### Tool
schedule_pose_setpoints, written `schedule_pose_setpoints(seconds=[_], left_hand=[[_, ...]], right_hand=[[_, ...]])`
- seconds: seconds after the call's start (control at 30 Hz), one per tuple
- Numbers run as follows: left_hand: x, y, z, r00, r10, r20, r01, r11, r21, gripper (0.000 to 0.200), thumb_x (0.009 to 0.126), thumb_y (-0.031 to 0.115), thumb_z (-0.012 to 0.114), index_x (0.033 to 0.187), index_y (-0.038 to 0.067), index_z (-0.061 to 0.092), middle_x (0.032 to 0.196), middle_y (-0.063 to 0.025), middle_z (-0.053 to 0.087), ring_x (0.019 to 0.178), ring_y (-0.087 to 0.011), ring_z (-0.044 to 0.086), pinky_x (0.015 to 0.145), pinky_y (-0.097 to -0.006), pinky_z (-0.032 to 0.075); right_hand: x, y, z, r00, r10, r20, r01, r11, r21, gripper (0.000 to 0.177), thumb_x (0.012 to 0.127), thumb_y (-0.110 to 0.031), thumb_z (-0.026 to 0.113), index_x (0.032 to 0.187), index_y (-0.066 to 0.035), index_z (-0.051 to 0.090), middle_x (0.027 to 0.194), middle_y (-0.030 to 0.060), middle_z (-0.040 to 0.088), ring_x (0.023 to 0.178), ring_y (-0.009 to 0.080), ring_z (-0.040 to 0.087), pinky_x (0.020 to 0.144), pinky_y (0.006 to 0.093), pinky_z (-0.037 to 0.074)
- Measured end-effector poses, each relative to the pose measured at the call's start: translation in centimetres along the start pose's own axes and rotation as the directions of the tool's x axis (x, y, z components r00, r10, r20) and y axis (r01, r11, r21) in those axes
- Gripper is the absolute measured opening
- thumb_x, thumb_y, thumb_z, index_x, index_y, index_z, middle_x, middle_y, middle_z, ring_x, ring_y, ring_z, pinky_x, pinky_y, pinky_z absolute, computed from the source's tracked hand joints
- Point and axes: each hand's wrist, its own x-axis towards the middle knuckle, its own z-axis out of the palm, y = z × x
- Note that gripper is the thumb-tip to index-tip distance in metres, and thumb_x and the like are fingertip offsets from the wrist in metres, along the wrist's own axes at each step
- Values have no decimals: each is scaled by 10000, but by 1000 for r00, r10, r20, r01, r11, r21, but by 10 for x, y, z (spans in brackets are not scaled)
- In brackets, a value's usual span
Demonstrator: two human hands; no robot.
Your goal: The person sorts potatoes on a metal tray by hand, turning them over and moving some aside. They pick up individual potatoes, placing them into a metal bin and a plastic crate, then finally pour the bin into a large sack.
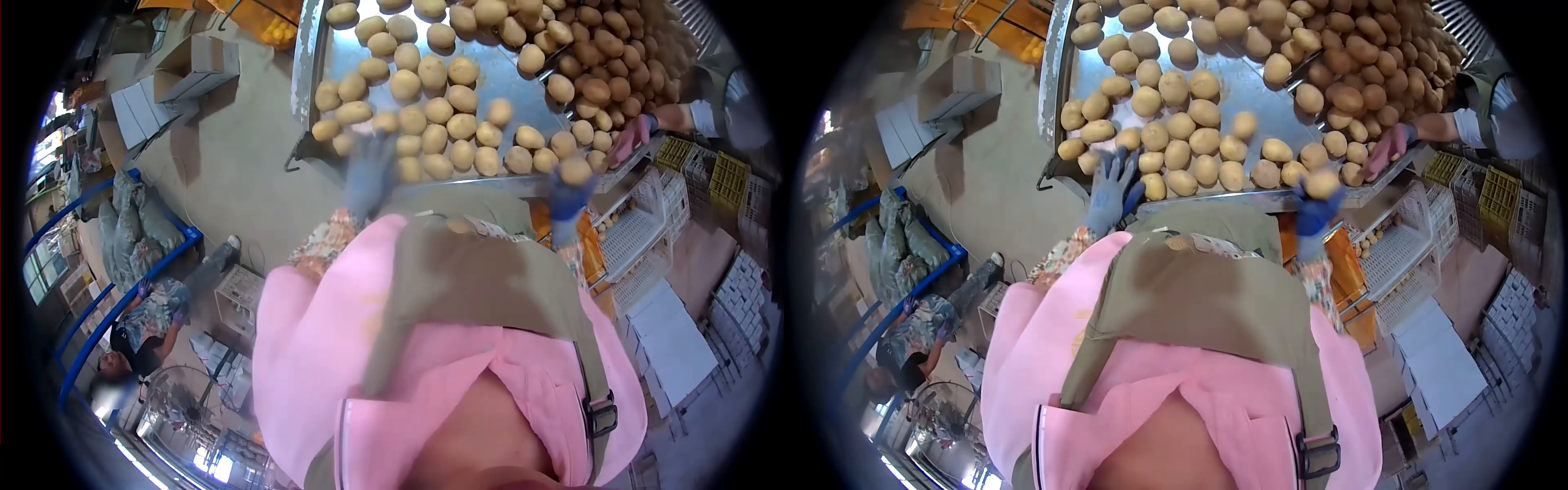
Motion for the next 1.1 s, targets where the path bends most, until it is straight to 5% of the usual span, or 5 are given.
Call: schedule_pose_setpoints(seconds=[0.1,0.2,0.37,0.43,1.1], left_hand=[[-6,-40,20,986,-161,35,165,957,-240,510,890,384,586,1361,217,483,1229,-186,533,1088,-399,527,908,-472,440],[45,-42,-24,918,-297,-264,135,857,-498,395,889,340,591,1261,208,583,735,-135,648,637,-320,641,612,-421,504],[218,-77,-84,748,-26,-663,8,999,-31,521,901,325,579,1285,-15,487,1245,-267,531,1098,-409,539,954,-446,414],[286,-112,-85,767,-103,-633,10,989,-149,461,862,334,609,1142,-30,568,1085,-259,611,972,-400,596,855,-439,461],[245,-56,-104,944,-125,304,138,990,-22,662,754,601,656,1208,129,554,1023,-195,664,974,-341,641,829,-427,493]], right_hand=[[-52,29,-74,507,861,-39,-364,255,896,410,860,-179,665,1197,-73,457,1115,66,537,920,215,588,760,294,533],[-120,140,-129,259,961,-102,-571,237,786,368,919,-326,539,1206,-98,504,1033,55,555,905,182,550,790,296,497],[-17,14,-35,645,713,-276,-476,656,585,534,874,-302,628,1267,9,444,1271,98,448,1113,247,464,964,321,426],[8,-11,2,966,255,-38,-255,922,-290,836,792,-337,721,1394,39,279,1405,217,340,1294,348,355,1116,406,248],[25,-12,52,873,484,68,-354,722,-594,799,843,-468,591,1446,-37,292,1497,273,198,1384,422,188,1130,478,168]])
